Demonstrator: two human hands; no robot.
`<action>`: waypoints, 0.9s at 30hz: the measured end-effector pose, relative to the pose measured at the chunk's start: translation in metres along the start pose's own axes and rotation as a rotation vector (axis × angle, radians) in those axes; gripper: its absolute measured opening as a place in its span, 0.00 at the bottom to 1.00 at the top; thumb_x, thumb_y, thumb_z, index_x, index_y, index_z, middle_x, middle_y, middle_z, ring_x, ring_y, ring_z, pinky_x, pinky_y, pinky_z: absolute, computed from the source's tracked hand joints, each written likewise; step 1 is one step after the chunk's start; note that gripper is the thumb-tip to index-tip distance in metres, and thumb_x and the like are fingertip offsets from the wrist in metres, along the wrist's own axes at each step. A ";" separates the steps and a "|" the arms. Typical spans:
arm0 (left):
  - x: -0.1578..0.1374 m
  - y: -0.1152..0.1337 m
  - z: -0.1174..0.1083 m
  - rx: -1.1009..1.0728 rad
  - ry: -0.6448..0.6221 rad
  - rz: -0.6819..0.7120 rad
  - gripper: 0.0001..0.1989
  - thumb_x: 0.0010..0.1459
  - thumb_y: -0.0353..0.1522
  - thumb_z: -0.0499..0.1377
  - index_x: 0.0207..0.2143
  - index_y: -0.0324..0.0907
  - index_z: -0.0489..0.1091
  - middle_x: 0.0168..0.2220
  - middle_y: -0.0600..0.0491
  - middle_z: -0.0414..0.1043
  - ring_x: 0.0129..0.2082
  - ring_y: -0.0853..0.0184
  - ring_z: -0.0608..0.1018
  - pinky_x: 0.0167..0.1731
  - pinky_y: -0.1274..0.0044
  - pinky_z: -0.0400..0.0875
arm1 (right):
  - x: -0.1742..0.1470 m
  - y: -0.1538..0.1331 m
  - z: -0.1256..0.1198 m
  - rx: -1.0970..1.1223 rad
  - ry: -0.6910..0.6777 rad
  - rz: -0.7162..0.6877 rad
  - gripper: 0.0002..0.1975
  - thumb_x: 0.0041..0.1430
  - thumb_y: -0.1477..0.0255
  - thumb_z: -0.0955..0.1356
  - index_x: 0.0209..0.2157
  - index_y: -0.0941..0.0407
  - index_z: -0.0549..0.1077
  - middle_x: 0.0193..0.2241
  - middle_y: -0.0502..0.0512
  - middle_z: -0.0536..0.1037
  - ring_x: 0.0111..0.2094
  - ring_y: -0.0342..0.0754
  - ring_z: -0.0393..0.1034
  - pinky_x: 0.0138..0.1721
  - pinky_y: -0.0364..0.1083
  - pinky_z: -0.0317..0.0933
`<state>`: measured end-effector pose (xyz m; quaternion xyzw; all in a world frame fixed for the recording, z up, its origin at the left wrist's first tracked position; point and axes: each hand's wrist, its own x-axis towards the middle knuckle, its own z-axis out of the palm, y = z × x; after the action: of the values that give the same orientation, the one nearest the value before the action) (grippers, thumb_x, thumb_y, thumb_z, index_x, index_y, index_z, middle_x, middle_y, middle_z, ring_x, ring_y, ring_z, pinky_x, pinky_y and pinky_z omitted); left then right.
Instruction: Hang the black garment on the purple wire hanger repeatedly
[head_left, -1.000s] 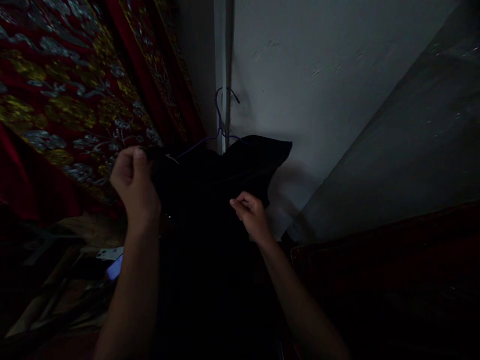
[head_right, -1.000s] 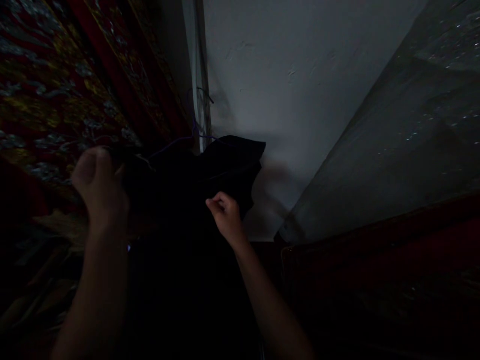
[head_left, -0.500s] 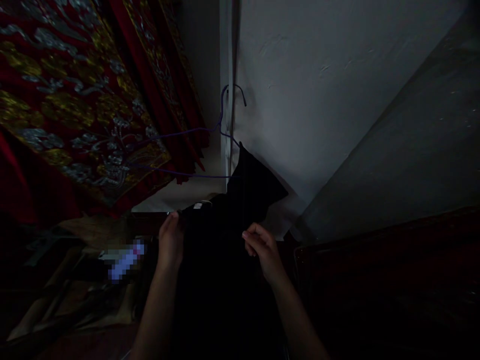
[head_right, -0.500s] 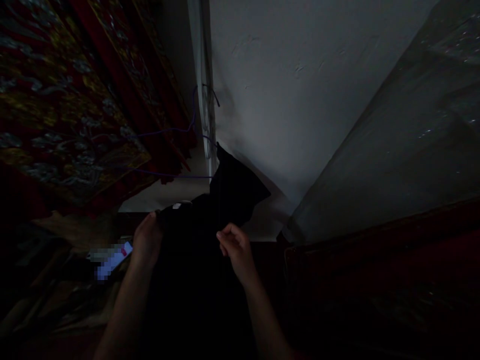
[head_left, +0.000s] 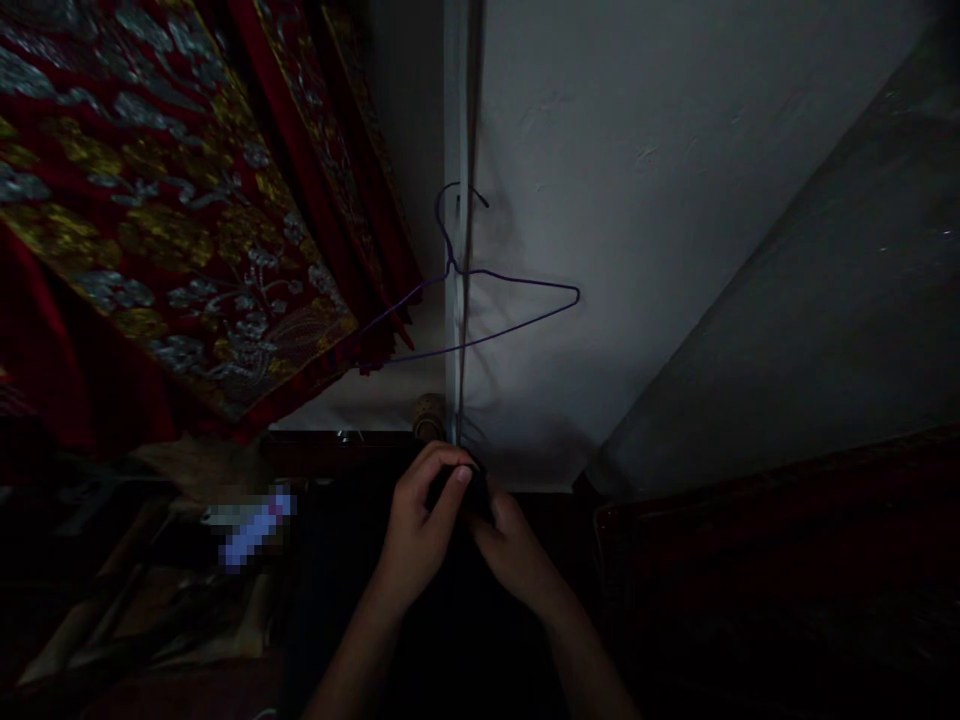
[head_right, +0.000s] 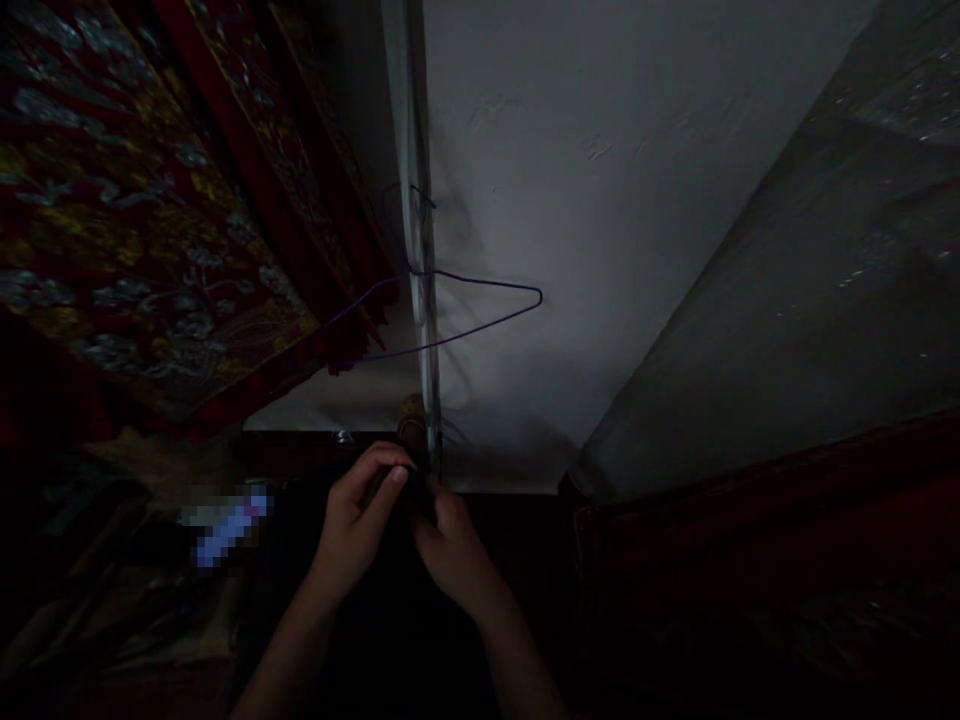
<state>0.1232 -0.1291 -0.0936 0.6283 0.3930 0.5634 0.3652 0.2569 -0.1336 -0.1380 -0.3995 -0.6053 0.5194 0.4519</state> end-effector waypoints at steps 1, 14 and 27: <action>0.001 -0.001 -0.002 0.023 0.008 0.026 0.08 0.68 0.35 0.57 0.37 0.43 0.74 0.37 0.52 0.71 0.40 0.66 0.74 0.43 0.77 0.67 | 0.000 -0.002 -0.001 0.010 -0.022 0.004 0.17 0.68 0.64 0.65 0.54 0.54 0.75 0.52 0.56 0.79 0.55 0.55 0.71 0.61 0.55 0.59; -0.023 -0.050 -0.052 0.313 -0.724 -0.295 0.22 0.61 0.46 0.60 0.52 0.44 0.73 0.55 0.46 0.74 0.56 0.53 0.73 0.60 0.63 0.65 | 0.014 -0.050 -0.070 -0.101 -0.395 0.244 0.23 0.60 0.51 0.69 0.42 0.56 0.81 0.39 0.56 0.82 0.39 0.52 0.75 0.42 0.49 0.70; -0.023 -0.039 -0.080 0.838 -0.772 -0.290 0.12 0.59 0.35 0.61 0.45 0.44 0.77 0.44 0.48 0.79 0.47 0.56 0.77 0.52 0.64 0.67 | 0.036 -0.058 -0.122 -0.578 -0.212 -0.089 0.12 0.63 0.69 0.64 0.37 0.55 0.80 0.37 0.56 0.81 0.40 0.52 0.75 0.44 0.49 0.67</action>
<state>0.0394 -0.1319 -0.1310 0.8186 0.5026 0.0349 0.2757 0.3635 -0.0745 -0.0699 -0.4279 -0.7886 0.3444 0.2763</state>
